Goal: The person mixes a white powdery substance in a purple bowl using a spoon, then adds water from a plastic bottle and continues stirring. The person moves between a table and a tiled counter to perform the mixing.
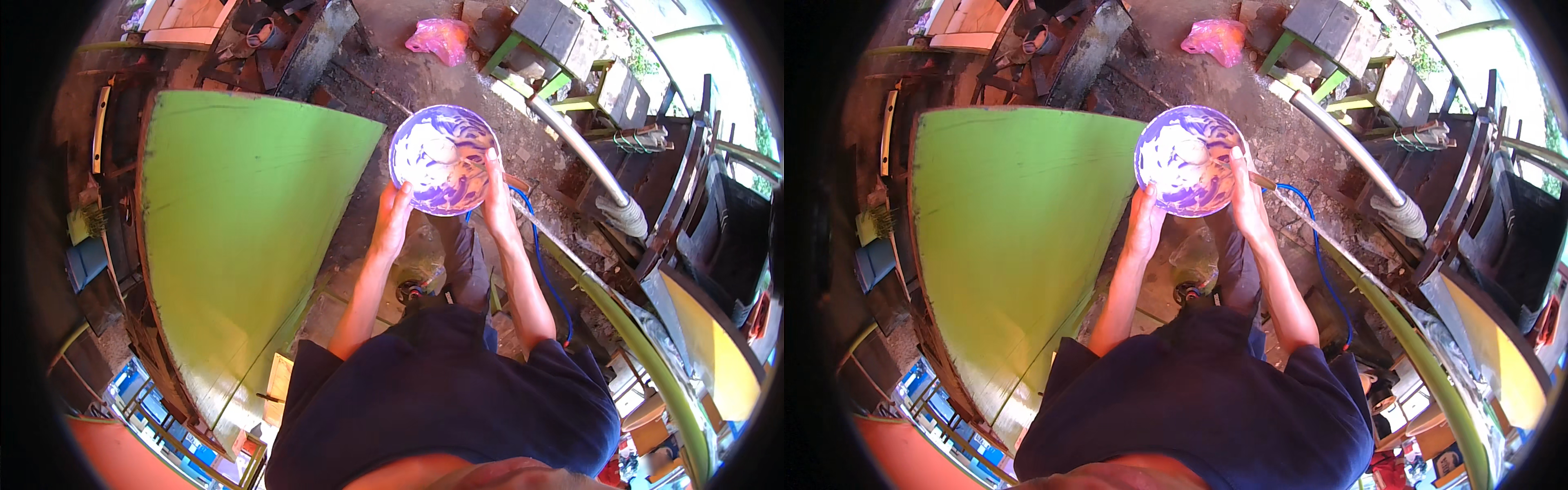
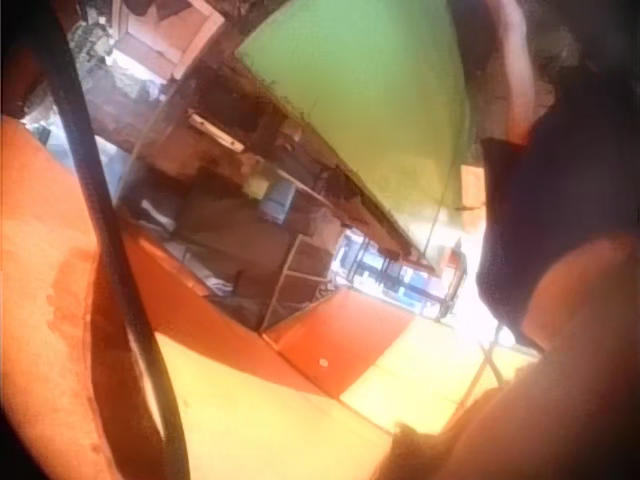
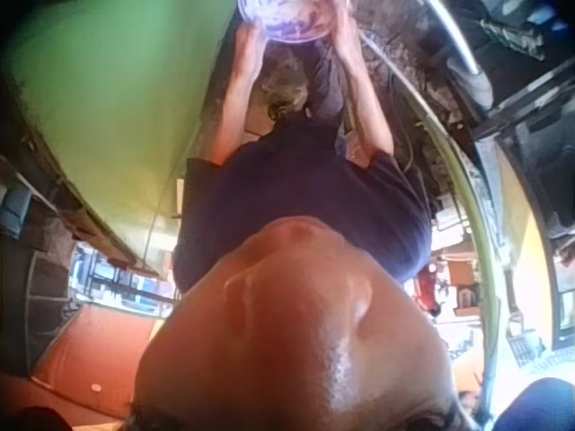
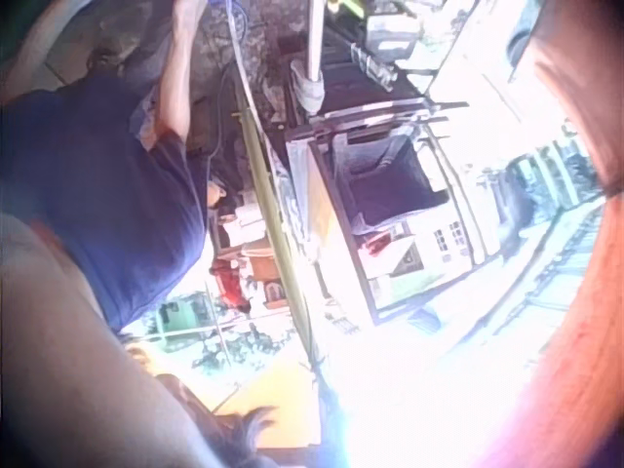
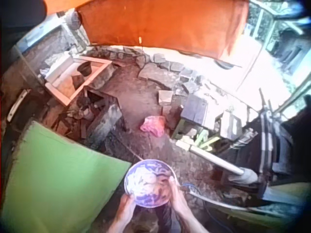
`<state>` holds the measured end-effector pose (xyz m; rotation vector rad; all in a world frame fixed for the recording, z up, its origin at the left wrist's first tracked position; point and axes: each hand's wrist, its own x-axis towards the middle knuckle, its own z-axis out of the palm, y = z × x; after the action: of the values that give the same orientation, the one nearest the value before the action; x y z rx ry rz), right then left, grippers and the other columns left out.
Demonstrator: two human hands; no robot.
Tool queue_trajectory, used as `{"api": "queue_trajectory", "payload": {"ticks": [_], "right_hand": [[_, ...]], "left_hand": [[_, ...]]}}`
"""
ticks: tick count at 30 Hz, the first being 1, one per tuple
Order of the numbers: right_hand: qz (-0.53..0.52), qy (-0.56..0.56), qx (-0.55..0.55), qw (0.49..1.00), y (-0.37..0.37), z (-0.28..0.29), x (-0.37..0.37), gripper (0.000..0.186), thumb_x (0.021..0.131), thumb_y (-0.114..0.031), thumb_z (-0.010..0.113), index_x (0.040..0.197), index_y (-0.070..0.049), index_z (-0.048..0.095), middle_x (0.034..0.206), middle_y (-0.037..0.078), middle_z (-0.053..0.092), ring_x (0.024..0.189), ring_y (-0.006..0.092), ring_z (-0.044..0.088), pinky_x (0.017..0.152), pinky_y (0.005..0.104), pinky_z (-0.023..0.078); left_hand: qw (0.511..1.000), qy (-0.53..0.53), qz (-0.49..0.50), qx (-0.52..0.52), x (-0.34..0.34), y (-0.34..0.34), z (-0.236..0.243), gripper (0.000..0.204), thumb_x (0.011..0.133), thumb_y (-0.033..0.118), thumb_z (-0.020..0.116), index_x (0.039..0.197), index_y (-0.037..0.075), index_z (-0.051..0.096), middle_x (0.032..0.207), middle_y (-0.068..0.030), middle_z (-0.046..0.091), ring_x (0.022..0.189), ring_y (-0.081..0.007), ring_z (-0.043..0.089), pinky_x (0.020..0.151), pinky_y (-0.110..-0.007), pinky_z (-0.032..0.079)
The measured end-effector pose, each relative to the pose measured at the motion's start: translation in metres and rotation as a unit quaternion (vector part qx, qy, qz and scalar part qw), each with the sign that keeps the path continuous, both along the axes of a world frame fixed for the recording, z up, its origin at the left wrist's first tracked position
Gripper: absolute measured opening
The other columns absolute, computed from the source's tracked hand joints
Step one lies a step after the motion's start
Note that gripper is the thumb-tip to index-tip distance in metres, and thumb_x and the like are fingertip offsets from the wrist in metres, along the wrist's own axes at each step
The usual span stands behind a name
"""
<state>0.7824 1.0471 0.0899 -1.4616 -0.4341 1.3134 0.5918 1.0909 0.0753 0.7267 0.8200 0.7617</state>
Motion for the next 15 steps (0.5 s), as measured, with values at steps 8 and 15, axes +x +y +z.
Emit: {"api": "queue_trajectory", "payload": {"ticks": [8, 15], "right_hand": [[-0.073, 0.037, 0.062, 0.995, 0.102, 0.085, 0.115, 0.071, 0.105, -0.052, 0.043, 0.158, -0.007, 0.028, 0.156, 0.014, 0.039, 0.146, 0.0251, 0.035, 0.119, 0.042, 0.029], [-0.118, 0.094, 0.092, 0.984, 0.138, 0.095, 0.188, 0.073, 0.099, -0.056, 0.053, 0.152, -0.009, 0.035, 0.149, 0.012, 0.047, 0.134, 0.0259, 0.049, 0.112, 0.0468, 0.04]], "left_hand": [[0.946, 0.217, -0.076, 0.228, 0.036, 0.184, 0.145, 0.051, 0.106, 0.036, 0.049, 0.145, 0.003, 0.044, 0.137, -0.0153, 0.056, 0.128, -0.0241, 0.053, 0.106, -0.04, 0.044], [0.947, 0.25, -0.013, 0.201, 0.005, 0.173, 0.206, 0.038, 0.106, 0.022, 0.048, 0.14, 0.004, 0.051, 0.128, -0.0129, 0.06, 0.12, -0.0238, 0.06, 0.102, -0.039, 0.048]]}}
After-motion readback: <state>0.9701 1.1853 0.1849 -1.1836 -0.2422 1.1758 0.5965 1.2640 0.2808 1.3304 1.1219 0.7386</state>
